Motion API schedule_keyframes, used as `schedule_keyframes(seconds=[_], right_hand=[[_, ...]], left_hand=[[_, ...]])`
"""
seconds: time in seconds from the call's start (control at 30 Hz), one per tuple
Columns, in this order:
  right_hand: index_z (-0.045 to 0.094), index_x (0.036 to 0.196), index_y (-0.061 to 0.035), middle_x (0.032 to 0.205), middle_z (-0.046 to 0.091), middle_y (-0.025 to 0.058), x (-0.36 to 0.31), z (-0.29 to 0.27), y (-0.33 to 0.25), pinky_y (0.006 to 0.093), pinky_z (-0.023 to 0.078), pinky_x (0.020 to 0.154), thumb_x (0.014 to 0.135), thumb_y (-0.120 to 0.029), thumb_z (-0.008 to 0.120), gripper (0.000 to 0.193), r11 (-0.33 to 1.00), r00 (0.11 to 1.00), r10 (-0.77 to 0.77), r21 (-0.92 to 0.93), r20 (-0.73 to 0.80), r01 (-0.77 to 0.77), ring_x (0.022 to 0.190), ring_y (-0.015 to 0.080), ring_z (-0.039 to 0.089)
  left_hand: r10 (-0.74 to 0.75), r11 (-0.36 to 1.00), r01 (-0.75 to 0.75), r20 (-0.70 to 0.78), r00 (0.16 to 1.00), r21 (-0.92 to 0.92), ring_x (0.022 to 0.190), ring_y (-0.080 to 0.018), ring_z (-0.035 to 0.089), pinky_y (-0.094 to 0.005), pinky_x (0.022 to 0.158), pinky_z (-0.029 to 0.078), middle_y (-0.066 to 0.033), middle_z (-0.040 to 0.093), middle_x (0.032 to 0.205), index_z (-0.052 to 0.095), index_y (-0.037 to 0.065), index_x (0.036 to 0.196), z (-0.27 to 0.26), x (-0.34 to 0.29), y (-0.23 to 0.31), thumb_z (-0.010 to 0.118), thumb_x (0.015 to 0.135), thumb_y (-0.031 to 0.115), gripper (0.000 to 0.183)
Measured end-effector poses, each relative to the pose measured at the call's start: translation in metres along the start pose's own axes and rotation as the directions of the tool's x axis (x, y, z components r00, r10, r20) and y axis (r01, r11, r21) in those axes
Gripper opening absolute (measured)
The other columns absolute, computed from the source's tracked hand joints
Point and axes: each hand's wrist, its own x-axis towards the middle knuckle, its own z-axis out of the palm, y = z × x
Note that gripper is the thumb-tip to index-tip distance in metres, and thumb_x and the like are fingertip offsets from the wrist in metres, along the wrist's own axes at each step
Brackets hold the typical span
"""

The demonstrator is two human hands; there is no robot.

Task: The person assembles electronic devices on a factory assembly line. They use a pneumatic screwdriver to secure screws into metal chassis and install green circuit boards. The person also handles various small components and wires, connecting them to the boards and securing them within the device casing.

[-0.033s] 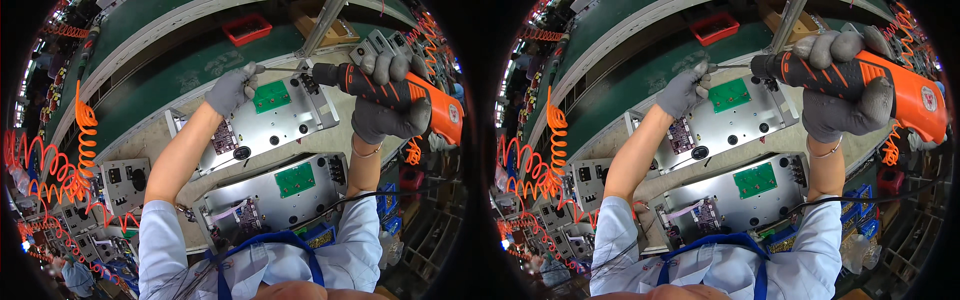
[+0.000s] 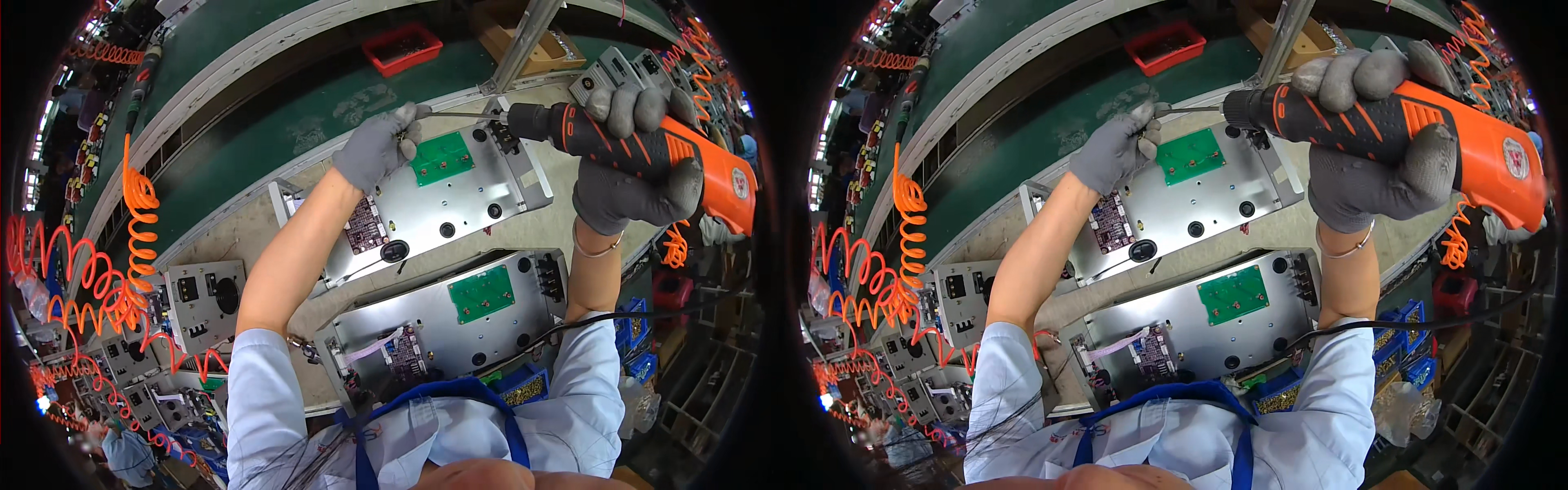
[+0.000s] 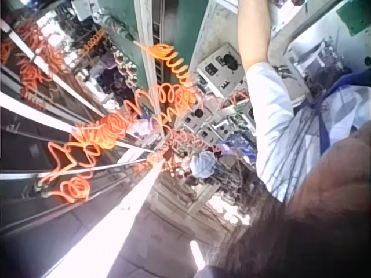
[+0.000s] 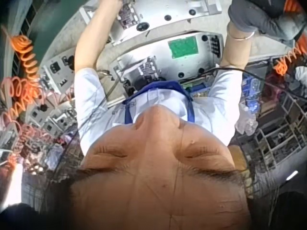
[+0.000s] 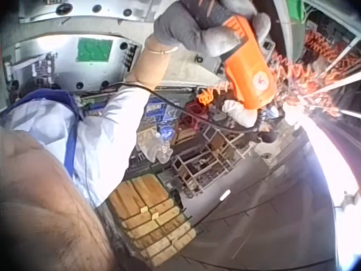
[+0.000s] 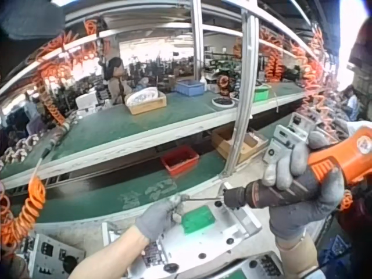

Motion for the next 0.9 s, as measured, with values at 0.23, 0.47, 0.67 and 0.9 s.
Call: schedule_keyframes(seconds=[0.23, 0.47, 0.67, 0.9], right_hand=[[0.043, 0.12, -0.0038, 0.09, 0.054, 0.0089, 0.001, -0.02, 0.0, 0.0452, 0.048, 0.073, 0.082, -0.042, 0.048, 0.055, 0.997, 0.99, -0.04, 0.068, 0.137, 0.031, 0.074, 0.0233, 0.053], [0.046, 0.115, -0.004, 0.079, 0.04, 0.0044, -0.002, -0.007, -0.003, 0.0386, 0.04, 0.072, 0.075, -0.04, 0.057, 0.054, 0.999, 1.0, -0.018, 0.035, 0.011, 0.017, 0.068, 0.0175, 0.042], [0.044, 0.116, -0.0051, 0.083, 0.044, 0.0059, -0.002, -0.012, -0.002, 0.0419, 0.043, 0.073, 0.078, -0.04, 0.053, 0.052, 0.999, 0.997, -0.026, 0.048, 0.076, 0.023, 0.071, 0.0201, 0.047], [0.043, 0.111, -0.008, 0.078, 0.038, 0.0034, -0.006, -0.001, -0.002, 0.0388, 0.04, 0.071, 0.074, -0.041, 0.058, 0.052, 0.998, 0.996, 0.012, -0.063, -0.093, -0.018, 0.067, 0.0177, 0.043]], left_hand=[[-0.053, 0.991, 0.044, -0.064, 0.997, -0.124, 0.077, -0.0143, 0.055, -0.0237, 0.058, 0.053, -0.0092, 0.052, 0.091, 0.049, -0.001, 0.111, 0.026, -0.011, 0.01, 0.051, 0.094, 0.021, 0.028], [0.029, 0.992, -0.026, 0.021, 0.999, -0.124, 0.068, -0.0114, 0.052, -0.0197, 0.056, 0.049, -0.0059, 0.052, 0.083, 0.052, -0.002, 0.106, 0.02, -0.011, 0.005, 0.054, 0.092, 0.022, 0.028], [-0.027, 0.982, 0.024, -0.018, 0.999, -0.185, 0.067, -0.0101, 0.05, -0.0175, 0.051, 0.046, -0.0043, 0.051, 0.08, 0.053, -0.001, 0.1, 0.023, -0.009, 0.006, 0.057, 0.091, 0.026, 0.029], [-0.069, 0.976, 0.066, -0.006, 0.998, -0.209, 0.066, -0.0096, 0.051, -0.0179, 0.047, 0.045, -0.0042, 0.052, 0.079, 0.054, 0.002, 0.096, 0.008, -0.002, 0.003, 0.062, 0.086, 0.034, 0.035]])
